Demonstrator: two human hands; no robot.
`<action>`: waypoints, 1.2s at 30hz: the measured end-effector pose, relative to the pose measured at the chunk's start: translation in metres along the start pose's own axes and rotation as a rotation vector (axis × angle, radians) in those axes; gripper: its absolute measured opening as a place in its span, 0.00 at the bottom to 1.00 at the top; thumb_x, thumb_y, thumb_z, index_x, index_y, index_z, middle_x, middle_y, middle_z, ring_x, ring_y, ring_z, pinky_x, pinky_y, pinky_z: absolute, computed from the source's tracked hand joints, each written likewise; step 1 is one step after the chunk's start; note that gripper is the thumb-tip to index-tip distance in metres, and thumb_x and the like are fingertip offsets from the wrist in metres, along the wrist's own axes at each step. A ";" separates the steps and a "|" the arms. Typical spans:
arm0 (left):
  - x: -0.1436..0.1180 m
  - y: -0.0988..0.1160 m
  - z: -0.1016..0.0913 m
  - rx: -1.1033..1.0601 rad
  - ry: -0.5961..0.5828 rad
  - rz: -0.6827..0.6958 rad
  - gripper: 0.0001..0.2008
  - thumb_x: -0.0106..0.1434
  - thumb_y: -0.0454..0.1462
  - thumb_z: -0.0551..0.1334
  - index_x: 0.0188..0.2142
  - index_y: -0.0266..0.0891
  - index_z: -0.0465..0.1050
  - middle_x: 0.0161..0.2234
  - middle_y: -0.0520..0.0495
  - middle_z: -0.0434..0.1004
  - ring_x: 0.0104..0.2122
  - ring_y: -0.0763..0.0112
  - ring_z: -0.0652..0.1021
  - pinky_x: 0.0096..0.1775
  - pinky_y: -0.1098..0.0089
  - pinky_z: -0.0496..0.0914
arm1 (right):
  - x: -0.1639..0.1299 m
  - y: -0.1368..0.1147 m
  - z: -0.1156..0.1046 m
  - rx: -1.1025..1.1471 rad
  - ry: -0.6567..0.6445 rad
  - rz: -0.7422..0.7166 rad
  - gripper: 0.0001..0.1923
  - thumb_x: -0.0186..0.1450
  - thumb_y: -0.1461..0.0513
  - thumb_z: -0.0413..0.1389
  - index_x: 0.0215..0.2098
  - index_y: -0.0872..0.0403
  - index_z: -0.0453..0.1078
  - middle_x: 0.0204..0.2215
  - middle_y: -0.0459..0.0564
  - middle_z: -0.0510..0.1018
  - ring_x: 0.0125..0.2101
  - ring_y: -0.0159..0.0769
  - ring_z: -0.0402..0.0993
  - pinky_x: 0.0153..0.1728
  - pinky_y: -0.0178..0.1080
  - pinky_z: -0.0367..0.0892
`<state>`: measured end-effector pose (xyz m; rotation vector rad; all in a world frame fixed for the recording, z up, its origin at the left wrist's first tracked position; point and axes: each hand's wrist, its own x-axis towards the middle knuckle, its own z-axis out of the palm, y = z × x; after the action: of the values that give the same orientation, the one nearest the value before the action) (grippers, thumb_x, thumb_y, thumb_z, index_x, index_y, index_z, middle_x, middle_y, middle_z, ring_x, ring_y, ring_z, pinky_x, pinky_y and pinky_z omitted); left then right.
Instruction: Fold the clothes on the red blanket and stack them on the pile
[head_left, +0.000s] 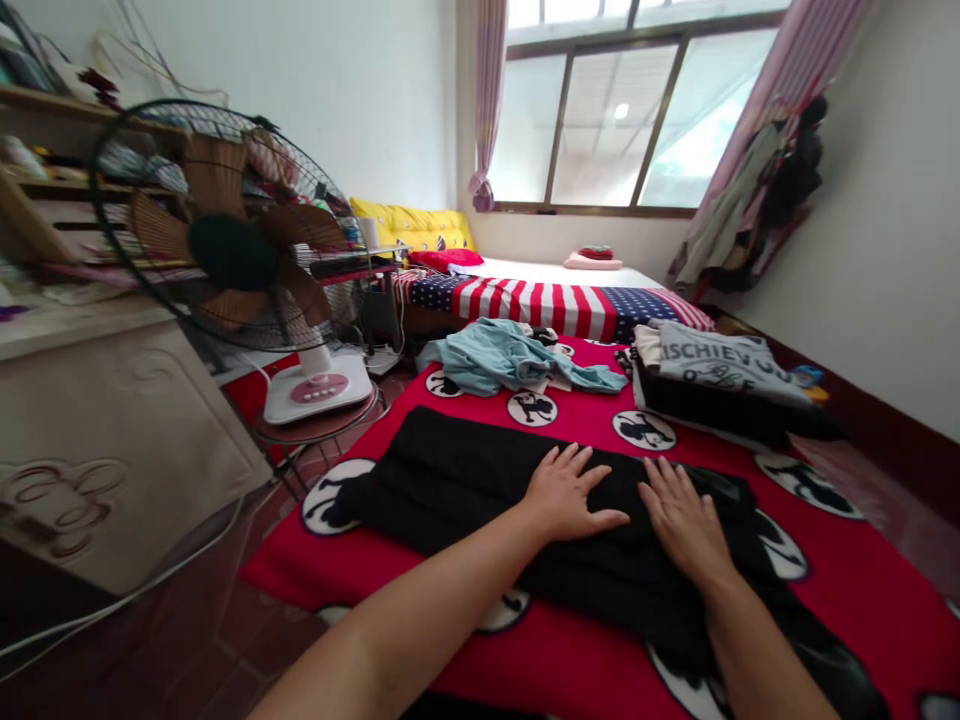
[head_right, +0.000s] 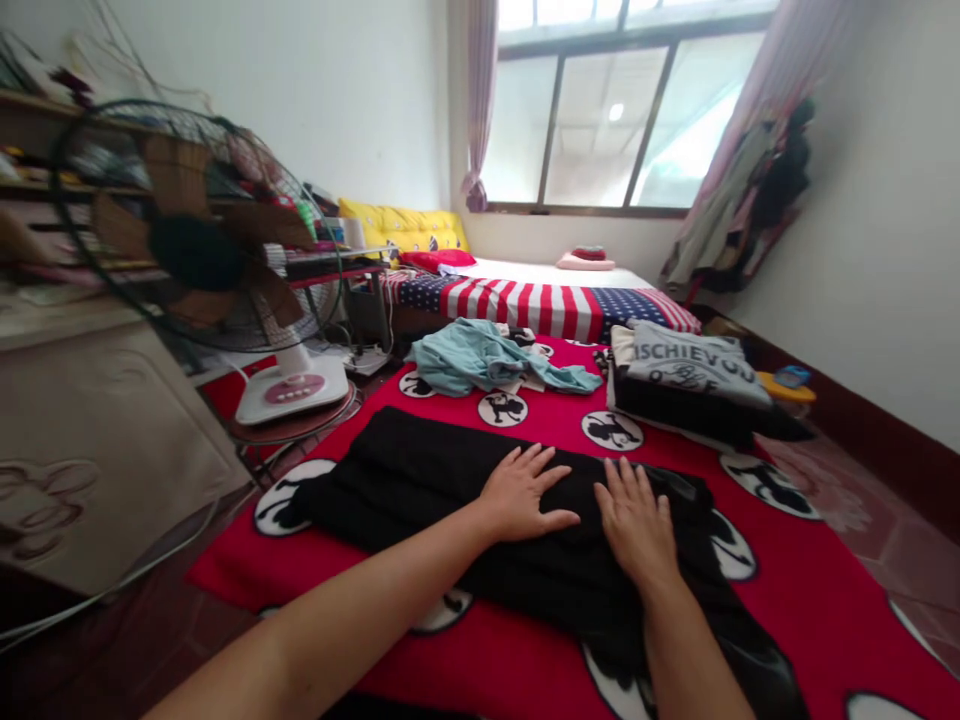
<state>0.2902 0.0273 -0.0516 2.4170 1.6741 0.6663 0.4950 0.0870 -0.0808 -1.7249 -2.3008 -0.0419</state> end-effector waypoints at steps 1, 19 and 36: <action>-0.004 -0.004 -0.003 0.012 -0.006 -0.016 0.40 0.59 0.65 0.47 0.63 0.48 0.59 0.67 0.44 0.53 0.66 0.56 0.52 0.64 0.51 0.47 | 0.001 0.003 0.002 -0.005 -0.004 -0.005 0.30 0.69 0.54 0.35 0.67 0.53 0.51 0.68 0.53 0.51 0.66 0.49 0.45 0.58 0.63 0.52; -0.095 -0.127 -0.082 0.230 0.136 -0.320 0.30 0.66 0.55 0.49 0.63 0.46 0.59 0.65 0.41 0.58 0.65 0.54 0.57 0.63 0.48 0.47 | -0.002 0.007 0.003 -0.064 0.091 -0.133 0.29 0.69 0.54 0.35 0.64 0.49 0.59 0.66 0.53 0.56 0.66 0.52 0.48 0.57 0.64 0.55; -0.125 -0.172 -0.122 0.065 0.271 -0.574 0.27 0.60 0.45 0.60 0.58 0.39 0.65 0.57 0.37 0.68 0.56 0.56 0.70 0.56 0.58 0.65 | -0.004 -0.001 0.000 -0.110 0.131 -0.134 0.26 0.67 0.58 0.38 0.60 0.48 0.65 0.63 0.53 0.61 0.64 0.52 0.53 0.55 0.63 0.58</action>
<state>0.0548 -0.0396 -0.0373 1.7834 2.3759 0.8683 0.4951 0.0830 -0.0818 -1.5636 -2.3525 -0.3033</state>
